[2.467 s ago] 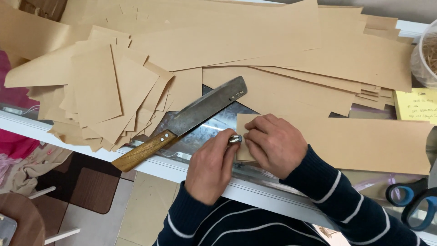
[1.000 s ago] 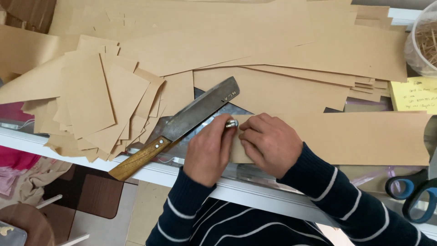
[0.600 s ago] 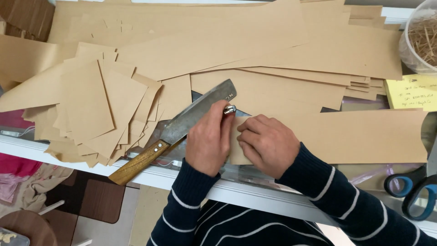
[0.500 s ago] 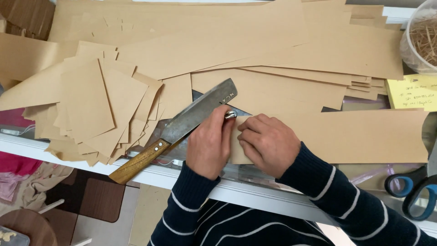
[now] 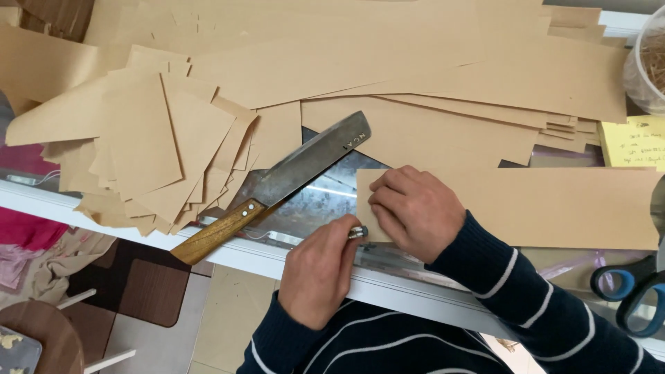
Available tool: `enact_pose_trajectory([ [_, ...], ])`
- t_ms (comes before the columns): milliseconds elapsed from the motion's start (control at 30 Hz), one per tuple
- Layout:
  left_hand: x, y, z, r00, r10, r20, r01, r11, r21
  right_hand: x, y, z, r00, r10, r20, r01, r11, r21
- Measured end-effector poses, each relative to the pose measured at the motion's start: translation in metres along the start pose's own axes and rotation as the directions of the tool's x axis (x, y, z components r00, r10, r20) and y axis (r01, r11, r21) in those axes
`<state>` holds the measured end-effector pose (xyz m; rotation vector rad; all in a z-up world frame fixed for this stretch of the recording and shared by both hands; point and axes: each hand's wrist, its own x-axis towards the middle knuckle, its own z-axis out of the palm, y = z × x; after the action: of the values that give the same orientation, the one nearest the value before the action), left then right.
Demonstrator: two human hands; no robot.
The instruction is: Folding and cutting brown paper sheets to prepare packaging or display materials for bakery items.
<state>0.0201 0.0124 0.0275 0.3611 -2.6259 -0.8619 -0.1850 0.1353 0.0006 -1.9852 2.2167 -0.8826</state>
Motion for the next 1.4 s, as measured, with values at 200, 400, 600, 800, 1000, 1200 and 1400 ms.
enact_pose_trajectory([
  [200, -0.011, 0.001, -0.011, 0.999, 0.041, 0.021, -0.039, 0.997, -0.063, 0.001, -0.001, -0.002, 1.0, 0.022, 0.016, -0.022, 1.0, 0.011],
  [400, -0.001, -0.013, -0.023, 0.951, -0.296, 0.087, 0.306, 0.941, -0.145, 0.0, 0.002, 0.0, 1.0, -0.011, -0.009, 0.01, 0.999, -0.049],
  [600, 0.005, -0.029, -0.017, 0.99, -0.141, 0.008, 0.14, 0.987, 0.08, -0.001, 0.016, -0.012, 0.997, 0.006, -0.072, -0.024, 0.97, -0.243],
  [800, 0.021, -0.01, -0.002, 0.984, -0.103, -0.145, 0.128, 0.976, 0.178, -0.006, 0.025, -0.009, 0.948, 0.317, 0.011, -0.288, 0.875, -0.39],
  [1000, 0.041, -0.007, 0.022, 0.996, 0.074, -0.053, -0.058, 0.964, 0.26, -0.006, 0.024, -0.005, 0.935, 0.338, -0.107, -0.343, 0.785, -0.516],
  [1200, 0.041, -0.007, 0.033, 0.981, 0.171, -0.089, -0.125, 0.917, 0.379, -0.006, 0.032, -0.003, 0.941, 0.331, -0.078, -0.324, 0.804, -0.499],
  [1400, 0.038, -0.012, 0.039, 0.985, 0.102, -0.138, -0.036, 0.911, 0.412, 0.007, 0.038, -0.006, 0.915, 0.403, -0.022, -0.361, 0.793, -0.491],
])
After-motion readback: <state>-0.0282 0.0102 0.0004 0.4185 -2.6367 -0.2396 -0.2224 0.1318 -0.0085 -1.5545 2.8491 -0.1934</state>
